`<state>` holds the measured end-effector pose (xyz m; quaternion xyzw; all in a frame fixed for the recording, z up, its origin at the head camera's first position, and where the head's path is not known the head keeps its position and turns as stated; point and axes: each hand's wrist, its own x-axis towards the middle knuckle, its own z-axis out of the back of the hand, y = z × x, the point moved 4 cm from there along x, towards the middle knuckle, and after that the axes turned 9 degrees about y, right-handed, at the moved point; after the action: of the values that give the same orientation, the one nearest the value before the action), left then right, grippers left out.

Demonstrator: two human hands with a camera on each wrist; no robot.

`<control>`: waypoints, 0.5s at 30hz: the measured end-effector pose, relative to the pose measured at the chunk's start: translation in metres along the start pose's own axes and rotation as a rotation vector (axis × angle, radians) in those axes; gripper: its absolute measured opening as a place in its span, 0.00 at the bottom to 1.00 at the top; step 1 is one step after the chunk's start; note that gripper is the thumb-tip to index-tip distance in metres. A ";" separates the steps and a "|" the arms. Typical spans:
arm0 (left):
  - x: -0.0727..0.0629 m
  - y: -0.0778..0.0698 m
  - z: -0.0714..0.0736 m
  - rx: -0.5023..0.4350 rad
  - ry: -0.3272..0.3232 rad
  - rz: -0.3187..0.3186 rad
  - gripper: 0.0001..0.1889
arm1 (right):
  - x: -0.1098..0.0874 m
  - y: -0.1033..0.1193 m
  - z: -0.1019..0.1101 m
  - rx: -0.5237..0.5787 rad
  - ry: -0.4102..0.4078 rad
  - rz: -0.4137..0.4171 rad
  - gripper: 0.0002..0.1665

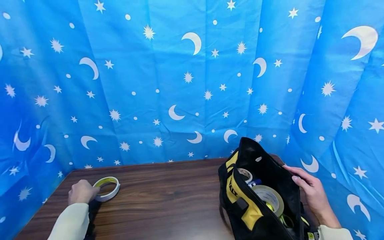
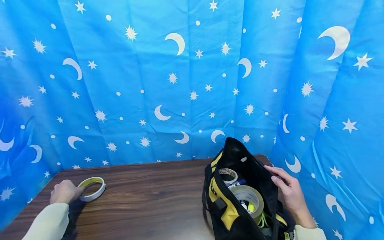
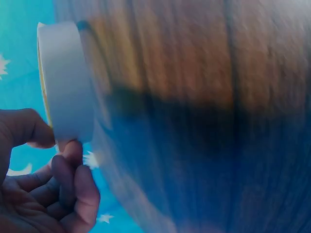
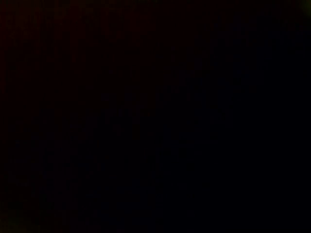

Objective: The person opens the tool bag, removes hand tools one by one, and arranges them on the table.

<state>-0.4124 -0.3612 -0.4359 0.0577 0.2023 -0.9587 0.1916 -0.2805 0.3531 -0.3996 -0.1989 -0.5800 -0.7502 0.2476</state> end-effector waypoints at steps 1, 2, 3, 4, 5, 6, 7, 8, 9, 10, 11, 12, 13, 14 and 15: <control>0.003 0.002 -0.002 -0.002 -0.002 0.016 0.19 | -0.001 0.000 0.001 -0.015 0.002 -0.007 0.19; 0.006 0.005 -0.002 -0.005 -0.005 0.031 0.19 | -0.002 -0.001 0.002 -0.021 0.007 -0.013 0.18; 0.008 0.008 -0.003 -0.010 -0.005 0.048 0.20 | -0.002 -0.002 0.002 -0.013 0.011 -0.019 0.18; 0.011 0.011 -0.003 -0.012 -0.003 0.066 0.20 | -0.003 -0.002 0.002 -0.001 0.017 -0.023 0.18; 0.014 0.015 -0.003 -0.012 -0.003 0.081 0.21 | -0.003 -0.003 0.002 -0.005 0.023 -0.027 0.19; 0.016 0.018 -0.002 -0.012 0.001 0.101 0.21 | -0.002 -0.003 0.002 -0.007 0.026 -0.027 0.19; 0.018 0.021 -0.002 -0.013 0.006 0.118 0.22 | -0.002 -0.004 0.001 0.006 0.029 -0.024 0.19; 0.021 0.025 -0.001 -0.016 0.014 0.134 0.23 | -0.001 -0.004 0.001 0.003 0.030 -0.023 0.19; 0.023 0.029 -0.001 -0.018 0.024 0.146 0.24 | -0.001 -0.004 0.000 0.003 0.031 -0.017 0.19; 0.025 0.033 -0.002 -0.019 0.030 0.161 0.24 | 0.000 -0.004 0.000 -0.005 0.032 -0.013 0.19; 0.027 0.037 -0.002 -0.019 0.034 0.171 0.24 | 0.000 -0.005 -0.001 -0.012 0.032 -0.011 0.19; 0.027 0.041 -0.001 -0.019 0.040 0.183 0.25 | 0.000 -0.004 -0.001 -0.013 0.034 -0.004 0.19; 0.028 0.044 0.000 -0.018 0.047 0.189 0.25 | 0.001 -0.004 -0.002 -0.018 0.032 -0.006 0.19; 0.027 0.046 0.001 -0.018 0.051 0.194 0.25 | 0.001 -0.004 -0.002 -0.026 0.028 -0.010 0.19; 0.027 0.047 0.001 -0.018 0.053 0.194 0.24 | 0.001 -0.004 -0.002 -0.027 0.022 -0.009 0.19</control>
<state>-0.4188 -0.4109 -0.4571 0.1008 0.2092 -0.9319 0.2788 -0.2838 0.3521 -0.4028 -0.1912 -0.5679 -0.7613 0.2478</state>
